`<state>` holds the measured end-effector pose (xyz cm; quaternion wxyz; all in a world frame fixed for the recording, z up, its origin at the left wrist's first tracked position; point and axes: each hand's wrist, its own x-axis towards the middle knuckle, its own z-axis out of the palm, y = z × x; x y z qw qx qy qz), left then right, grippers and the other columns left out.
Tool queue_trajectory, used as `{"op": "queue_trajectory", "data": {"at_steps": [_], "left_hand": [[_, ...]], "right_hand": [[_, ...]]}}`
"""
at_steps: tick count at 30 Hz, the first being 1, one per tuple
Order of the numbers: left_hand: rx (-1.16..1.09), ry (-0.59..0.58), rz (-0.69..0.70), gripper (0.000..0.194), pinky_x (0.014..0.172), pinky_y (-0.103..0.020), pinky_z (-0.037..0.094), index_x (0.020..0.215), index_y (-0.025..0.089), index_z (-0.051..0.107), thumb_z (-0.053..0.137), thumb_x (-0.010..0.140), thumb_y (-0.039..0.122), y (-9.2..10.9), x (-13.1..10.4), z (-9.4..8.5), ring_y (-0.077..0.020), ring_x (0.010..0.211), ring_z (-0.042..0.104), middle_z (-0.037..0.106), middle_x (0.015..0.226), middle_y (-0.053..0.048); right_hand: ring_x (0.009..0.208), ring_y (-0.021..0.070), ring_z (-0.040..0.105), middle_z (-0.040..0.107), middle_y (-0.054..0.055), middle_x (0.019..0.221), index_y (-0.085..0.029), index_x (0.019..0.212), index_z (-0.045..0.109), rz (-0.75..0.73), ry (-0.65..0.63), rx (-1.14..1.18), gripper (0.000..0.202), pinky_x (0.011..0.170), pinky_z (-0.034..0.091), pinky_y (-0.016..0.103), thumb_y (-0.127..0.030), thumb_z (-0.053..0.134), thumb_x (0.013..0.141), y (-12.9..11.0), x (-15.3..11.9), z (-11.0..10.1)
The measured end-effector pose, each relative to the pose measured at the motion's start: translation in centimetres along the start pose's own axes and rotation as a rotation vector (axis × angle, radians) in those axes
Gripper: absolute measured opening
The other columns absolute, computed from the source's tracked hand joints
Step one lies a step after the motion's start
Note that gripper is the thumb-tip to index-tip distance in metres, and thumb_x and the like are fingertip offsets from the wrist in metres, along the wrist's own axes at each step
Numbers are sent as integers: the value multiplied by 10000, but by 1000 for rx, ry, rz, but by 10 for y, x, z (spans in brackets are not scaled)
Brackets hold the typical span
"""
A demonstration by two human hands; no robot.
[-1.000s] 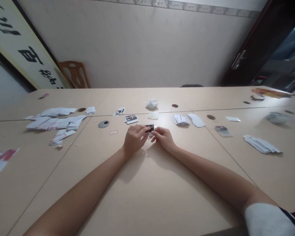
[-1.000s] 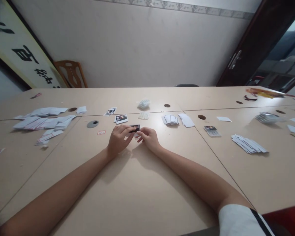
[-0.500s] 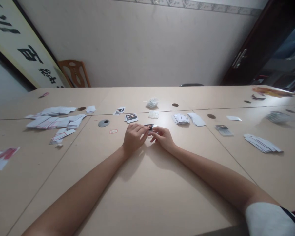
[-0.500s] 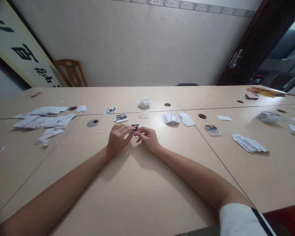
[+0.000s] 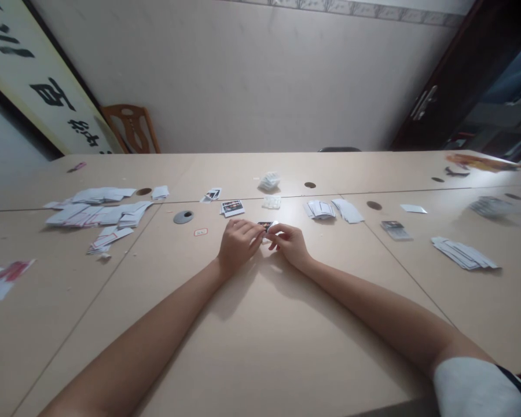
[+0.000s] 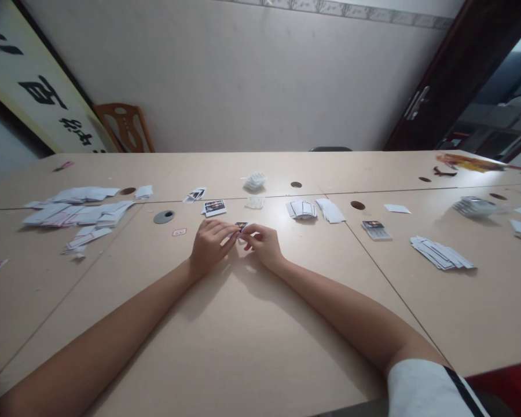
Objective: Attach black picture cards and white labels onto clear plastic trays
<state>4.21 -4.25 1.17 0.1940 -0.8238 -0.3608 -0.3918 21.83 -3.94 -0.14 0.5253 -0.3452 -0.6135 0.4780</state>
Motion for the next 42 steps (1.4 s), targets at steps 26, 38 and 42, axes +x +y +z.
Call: {"op": "queue_trajectory", "data": {"at_steps": [26,38,42], "left_hand": [[15,23,61,92,776,-366,447,822,204,675,601,868,173,0,0,1,-175,765,681,755,796,-1],[-56,-14,34,112,794,-378,461,873,205,707,601,858,172,0,0,1,-182,787,682,756,823,-18],[-80,-45,-1,116,802,-381,458,859,213,706,594,868,184,1,1,1,-182,800,683,755,822,-18]], "right_hand": [[509,111,598,686,11,762,-192,768,691,-43,-15,-71,143,488,513,248,-334,695,781,6,-1,0],[508,137,630,701,30,722,-176,736,678,1,87,-105,228,480,509,259,-389,759,734,3,-2,-2],[499,134,622,693,25,710,-182,730,671,-23,103,-140,249,467,498,255,-416,755,732,3,-2,-2]]}}
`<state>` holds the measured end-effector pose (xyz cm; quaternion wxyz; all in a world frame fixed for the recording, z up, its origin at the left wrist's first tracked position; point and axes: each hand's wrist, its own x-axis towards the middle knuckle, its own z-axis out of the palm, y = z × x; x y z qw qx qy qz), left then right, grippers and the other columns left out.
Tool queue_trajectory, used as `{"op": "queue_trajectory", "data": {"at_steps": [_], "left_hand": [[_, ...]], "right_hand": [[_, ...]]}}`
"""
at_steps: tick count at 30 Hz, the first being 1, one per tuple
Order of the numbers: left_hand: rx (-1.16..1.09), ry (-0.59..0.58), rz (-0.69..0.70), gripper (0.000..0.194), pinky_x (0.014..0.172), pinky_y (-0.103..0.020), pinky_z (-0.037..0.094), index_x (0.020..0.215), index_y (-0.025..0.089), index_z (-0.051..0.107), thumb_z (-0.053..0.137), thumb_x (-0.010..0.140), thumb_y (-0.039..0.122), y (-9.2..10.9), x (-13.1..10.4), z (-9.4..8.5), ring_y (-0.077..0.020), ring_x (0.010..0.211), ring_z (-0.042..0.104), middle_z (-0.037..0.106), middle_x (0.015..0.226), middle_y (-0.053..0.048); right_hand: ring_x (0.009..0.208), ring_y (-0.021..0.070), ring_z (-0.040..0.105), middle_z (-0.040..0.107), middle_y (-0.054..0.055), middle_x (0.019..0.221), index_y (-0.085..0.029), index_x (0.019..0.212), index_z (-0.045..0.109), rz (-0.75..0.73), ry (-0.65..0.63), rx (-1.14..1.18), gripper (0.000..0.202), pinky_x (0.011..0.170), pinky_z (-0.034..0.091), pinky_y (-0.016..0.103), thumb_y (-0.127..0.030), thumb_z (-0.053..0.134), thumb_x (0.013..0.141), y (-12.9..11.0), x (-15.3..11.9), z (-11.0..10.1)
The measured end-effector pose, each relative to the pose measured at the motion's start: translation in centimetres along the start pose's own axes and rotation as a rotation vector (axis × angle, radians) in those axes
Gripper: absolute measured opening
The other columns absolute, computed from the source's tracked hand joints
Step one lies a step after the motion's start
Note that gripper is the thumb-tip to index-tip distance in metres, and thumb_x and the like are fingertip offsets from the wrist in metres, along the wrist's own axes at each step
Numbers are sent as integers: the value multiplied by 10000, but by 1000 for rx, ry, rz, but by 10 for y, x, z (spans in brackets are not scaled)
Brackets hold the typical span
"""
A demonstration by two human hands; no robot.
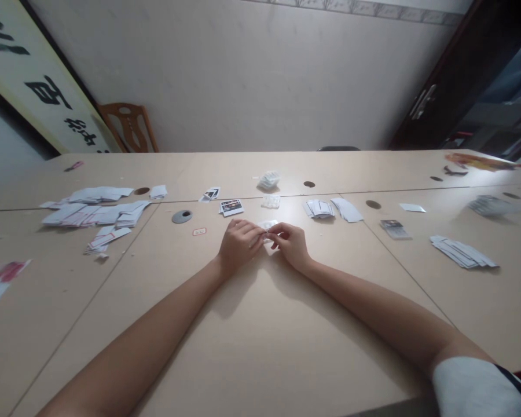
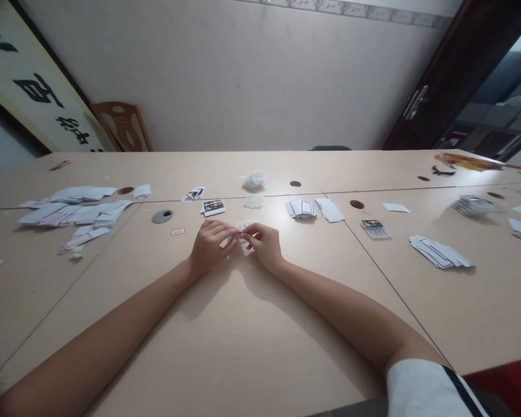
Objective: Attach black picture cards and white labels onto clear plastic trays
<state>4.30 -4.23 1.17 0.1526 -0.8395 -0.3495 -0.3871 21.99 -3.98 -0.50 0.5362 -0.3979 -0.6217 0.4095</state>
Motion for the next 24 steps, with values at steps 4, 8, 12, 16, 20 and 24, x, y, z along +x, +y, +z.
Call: {"op": "queue_trajectory", "data": {"at_steps": [4,8,12,16,20,24], "left_hand": [[-1,-11,-10,131,804,-375,448,833,212,692,574,884,190,0,0,0,-180,798,681,754,814,-15],[17,-17,-11,153,812,-371,443,807,213,681,558,897,207,0,0,0,-178,787,680,751,796,-12],[40,16,10,136,797,-367,442,781,208,673,577,873,181,0,0,0,-169,759,679,746,767,0],[77,16,14,126,798,-374,442,765,211,669,589,854,171,2,1,-2,-169,752,678,748,764,7],[105,26,21,117,790,-381,440,766,209,666,592,849,174,3,2,-4,-177,751,678,748,766,3],[89,13,-4,112,791,-391,438,770,215,672,597,843,175,3,3,-4,-194,804,680,751,792,-9]], "right_hand": [[501,129,616,685,17,704,-185,726,666,-18,-5,-11,216,474,502,255,-387,741,744,1,-1,1],[503,127,610,680,10,702,-189,730,675,-12,-21,-15,193,472,498,255,-372,734,747,0,-1,1],[503,125,603,679,10,698,-186,725,676,-10,-26,-26,200,484,507,263,-376,735,740,-3,-2,2],[500,124,602,681,10,703,-190,722,665,-21,-40,-34,219,479,514,262,-398,731,747,-5,-3,2],[507,119,598,673,14,721,-187,737,661,-53,-63,-21,229,482,525,260,-406,717,772,-4,-3,2],[515,119,603,677,20,740,-187,743,655,-72,-78,-29,261,480,528,257,-439,712,786,-2,-4,1]]}}
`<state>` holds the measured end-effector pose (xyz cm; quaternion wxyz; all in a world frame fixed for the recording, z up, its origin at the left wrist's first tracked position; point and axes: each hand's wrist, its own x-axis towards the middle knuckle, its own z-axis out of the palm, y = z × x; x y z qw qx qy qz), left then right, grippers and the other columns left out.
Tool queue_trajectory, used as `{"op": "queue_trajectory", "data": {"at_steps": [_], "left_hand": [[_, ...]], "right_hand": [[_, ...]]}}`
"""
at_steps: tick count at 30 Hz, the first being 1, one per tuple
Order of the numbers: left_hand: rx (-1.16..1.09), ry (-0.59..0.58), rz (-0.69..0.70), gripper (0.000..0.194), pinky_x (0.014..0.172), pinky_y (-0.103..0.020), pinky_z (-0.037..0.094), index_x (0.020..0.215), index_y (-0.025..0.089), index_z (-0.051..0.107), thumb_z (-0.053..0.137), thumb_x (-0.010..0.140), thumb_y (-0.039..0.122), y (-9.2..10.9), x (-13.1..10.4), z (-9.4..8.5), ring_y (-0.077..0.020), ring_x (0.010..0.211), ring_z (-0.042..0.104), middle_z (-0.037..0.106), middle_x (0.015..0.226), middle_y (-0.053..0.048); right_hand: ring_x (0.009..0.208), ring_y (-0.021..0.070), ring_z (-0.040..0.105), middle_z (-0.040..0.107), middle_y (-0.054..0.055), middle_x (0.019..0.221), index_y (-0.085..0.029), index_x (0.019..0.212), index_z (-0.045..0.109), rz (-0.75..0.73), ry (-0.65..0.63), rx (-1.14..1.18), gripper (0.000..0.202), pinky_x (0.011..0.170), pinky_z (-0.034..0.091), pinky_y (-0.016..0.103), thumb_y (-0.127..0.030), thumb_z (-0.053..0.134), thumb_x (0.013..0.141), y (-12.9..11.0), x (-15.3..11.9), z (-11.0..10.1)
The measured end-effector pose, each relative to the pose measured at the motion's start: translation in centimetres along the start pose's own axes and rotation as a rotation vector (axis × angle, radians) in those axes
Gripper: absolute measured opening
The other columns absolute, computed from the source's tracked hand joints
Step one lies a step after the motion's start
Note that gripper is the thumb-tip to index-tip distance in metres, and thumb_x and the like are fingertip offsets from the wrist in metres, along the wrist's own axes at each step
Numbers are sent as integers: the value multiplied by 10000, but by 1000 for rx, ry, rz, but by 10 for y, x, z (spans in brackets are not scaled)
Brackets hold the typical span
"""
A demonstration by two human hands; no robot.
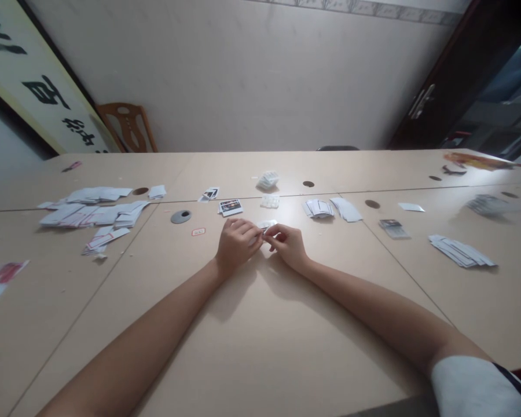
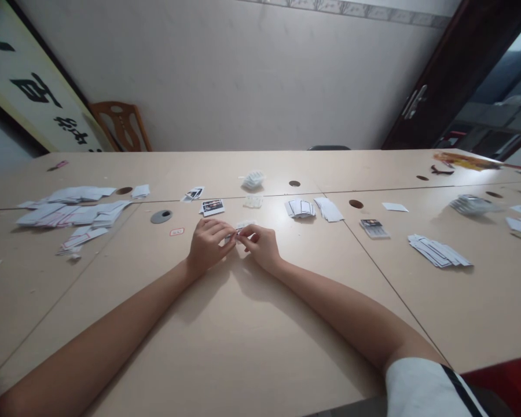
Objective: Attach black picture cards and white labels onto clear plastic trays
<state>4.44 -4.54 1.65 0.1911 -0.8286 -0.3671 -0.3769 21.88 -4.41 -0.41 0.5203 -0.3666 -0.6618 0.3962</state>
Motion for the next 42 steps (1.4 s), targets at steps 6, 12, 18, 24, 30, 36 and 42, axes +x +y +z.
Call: {"op": "queue_trajectory", "data": {"at_steps": [6,12,18,24,30,36,42], "left_hand": [[-19,38,-1,80,799,-394,441,820,210,690,615,843,193,-1,-2,1,-199,835,676,750,823,-20],[-26,20,-3,87,803,-397,442,799,216,692,624,841,183,-2,-2,2,-194,831,675,747,808,-13],[-10,23,-8,92,791,-399,443,767,215,678,622,829,176,-1,-1,2,-204,833,667,739,793,-16],[24,45,-9,91,777,-380,445,765,211,658,615,843,192,0,-1,2,-206,832,655,732,819,-24],[35,82,-12,65,788,-382,445,782,210,646,620,824,168,-2,-3,5,-217,859,647,718,848,-38],[9,81,-102,77,802,-380,445,785,211,614,585,826,151,-2,-3,6,-227,858,634,696,833,-38],[9,41,-194,72,800,-370,431,795,203,577,543,835,153,-3,-3,5,-226,827,599,665,809,-41]], "right_hand": [[522,120,617,681,20,755,-183,761,659,3,3,23,261,483,525,255,-437,712,787,1,1,0],[513,114,595,676,14,744,-190,751,664,10,5,42,258,481,531,260,-441,712,780,0,1,1],[509,108,578,669,12,741,-190,756,661,-3,-2,28,268,476,530,256,-453,711,781,0,1,1],[519,108,595,661,12,760,-186,758,636,-7,-15,22,256,477,522,247,-429,709,793,-2,1,0],[514,106,588,635,1,730,-183,744,615,21,6,34,253,474,527,246,-411,718,776,-1,2,0],[514,110,608,624,-6,728,-182,723,595,51,31,40,219,457,504,232,-364,708,765,0,4,-2],[508,114,621,625,-12,725,-180,706,596,89,43,54,195,443,475,223,-335,703,757,-1,4,-3]]}}
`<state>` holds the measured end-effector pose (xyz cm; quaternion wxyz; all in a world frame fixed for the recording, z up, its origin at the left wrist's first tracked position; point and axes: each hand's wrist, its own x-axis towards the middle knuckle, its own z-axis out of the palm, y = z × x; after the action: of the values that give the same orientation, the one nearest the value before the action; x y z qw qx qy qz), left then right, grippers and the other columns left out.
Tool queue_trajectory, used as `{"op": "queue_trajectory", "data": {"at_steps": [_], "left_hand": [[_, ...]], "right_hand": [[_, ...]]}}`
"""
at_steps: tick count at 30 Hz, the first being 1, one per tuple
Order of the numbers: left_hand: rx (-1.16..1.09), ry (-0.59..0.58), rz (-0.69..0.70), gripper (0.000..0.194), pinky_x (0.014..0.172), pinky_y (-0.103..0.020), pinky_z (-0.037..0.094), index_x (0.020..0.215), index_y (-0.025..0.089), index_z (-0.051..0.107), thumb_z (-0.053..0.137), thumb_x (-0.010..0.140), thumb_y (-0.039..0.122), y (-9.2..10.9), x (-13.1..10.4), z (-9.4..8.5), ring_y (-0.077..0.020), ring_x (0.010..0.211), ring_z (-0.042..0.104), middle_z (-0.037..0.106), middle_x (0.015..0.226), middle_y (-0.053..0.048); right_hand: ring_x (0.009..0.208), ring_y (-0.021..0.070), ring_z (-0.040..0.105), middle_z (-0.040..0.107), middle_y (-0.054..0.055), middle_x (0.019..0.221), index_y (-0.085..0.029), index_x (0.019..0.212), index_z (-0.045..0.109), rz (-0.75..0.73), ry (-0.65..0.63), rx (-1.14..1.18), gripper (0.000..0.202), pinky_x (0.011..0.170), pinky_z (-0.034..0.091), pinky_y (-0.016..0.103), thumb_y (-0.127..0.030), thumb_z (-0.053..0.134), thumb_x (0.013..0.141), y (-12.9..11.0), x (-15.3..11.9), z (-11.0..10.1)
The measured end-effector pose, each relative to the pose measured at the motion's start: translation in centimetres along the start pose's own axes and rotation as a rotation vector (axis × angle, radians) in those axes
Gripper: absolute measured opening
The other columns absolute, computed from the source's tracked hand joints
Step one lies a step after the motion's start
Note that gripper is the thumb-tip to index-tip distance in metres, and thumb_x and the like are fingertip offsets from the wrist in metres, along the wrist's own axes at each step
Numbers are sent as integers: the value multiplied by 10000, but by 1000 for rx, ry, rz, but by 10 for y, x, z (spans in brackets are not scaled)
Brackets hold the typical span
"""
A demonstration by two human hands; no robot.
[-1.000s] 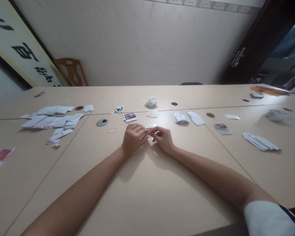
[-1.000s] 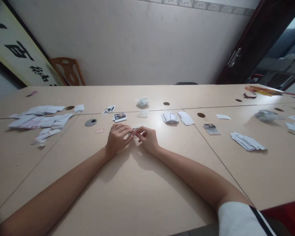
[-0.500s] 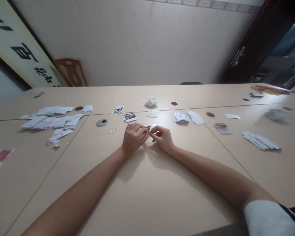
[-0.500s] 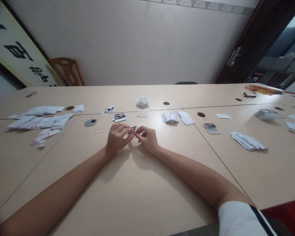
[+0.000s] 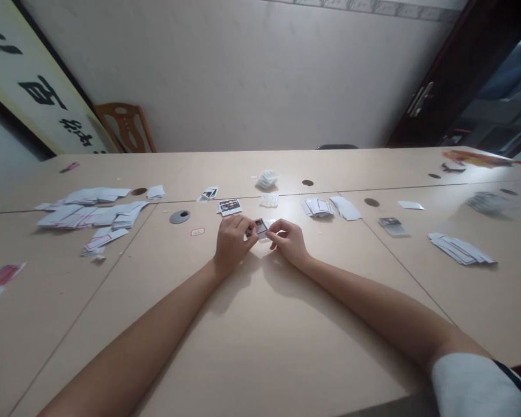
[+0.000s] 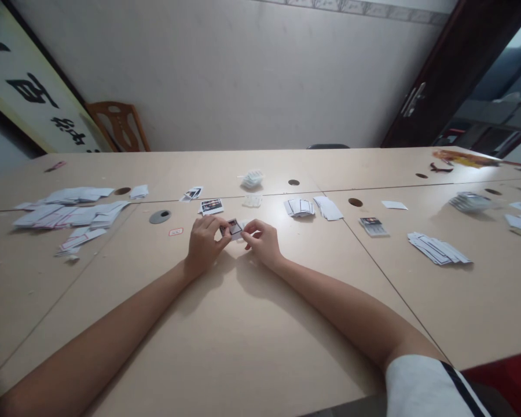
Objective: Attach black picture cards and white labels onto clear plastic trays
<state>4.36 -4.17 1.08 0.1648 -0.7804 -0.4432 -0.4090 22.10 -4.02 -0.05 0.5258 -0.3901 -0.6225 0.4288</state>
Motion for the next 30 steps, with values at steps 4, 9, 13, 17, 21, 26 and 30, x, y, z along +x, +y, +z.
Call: {"op": "queue_trajectory", "data": {"at_steps": [4,9,13,17,21,26,30], "left_hand": [[-5,-42,-42,95,802,-368,418,805,203,569,505,869,171,0,1,-1,-228,831,580,645,807,-43],[-45,-67,-65,132,823,-365,408,888,196,577,456,937,216,-2,0,-2,-229,883,581,654,875,-57],[-63,-63,-91,144,825,-368,409,912,190,583,450,949,233,-1,0,-3,-232,898,589,658,888,-61],[-55,-93,-75,111,841,-372,415,919,199,604,588,902,307,1,1,-3,-232,916,606,679,915,-47],[-20,-88,-63,71,835,-375,415,853,205,625,608,889,263,1,1,0,-231,907,614,683,885,-42],[20,-69,-51,77,824,-370,417,812,203,613,596,883,230,-1,1,1,-226,872,611,670,851,-40],[29,-48,-35,43,807,-362,417,842,196,586,596,876,221,-2,0,1,-226,868,603,664,847,-41]], "right_hand": [[489,129,627,629,-16,680,-184,707,597,39,21,13,178,424,460,224,-320,702,752,0,1,-1],[475,139,628,624,-21,640,-187,709,593,80,70,43,161,399,444,218,-300,701,747,3,2,-2],[466,140,627,626,-22,640,-186,718,587,104,83,69,177,393,438,216,-313,708,749,4,3,-3],[486,142,637,631,-15,666,-183,731,595,64,27,64,212,404,442,218,-357,713,766,2,2,-2],[514,129,640,625,-12,720,-181,721,596,1,-34,53,228,435,447,221,-366,720,767,0,0,0],[521,123,628,610,-23,698,-184,718,592,8,-9,36,192,462,457,230,-329,708,766,2,1,0],[528,120,612,598,-29,663,-186,690,581,15,39,27,164,483,455,232,-286,695,751,2,3,-1]]}}
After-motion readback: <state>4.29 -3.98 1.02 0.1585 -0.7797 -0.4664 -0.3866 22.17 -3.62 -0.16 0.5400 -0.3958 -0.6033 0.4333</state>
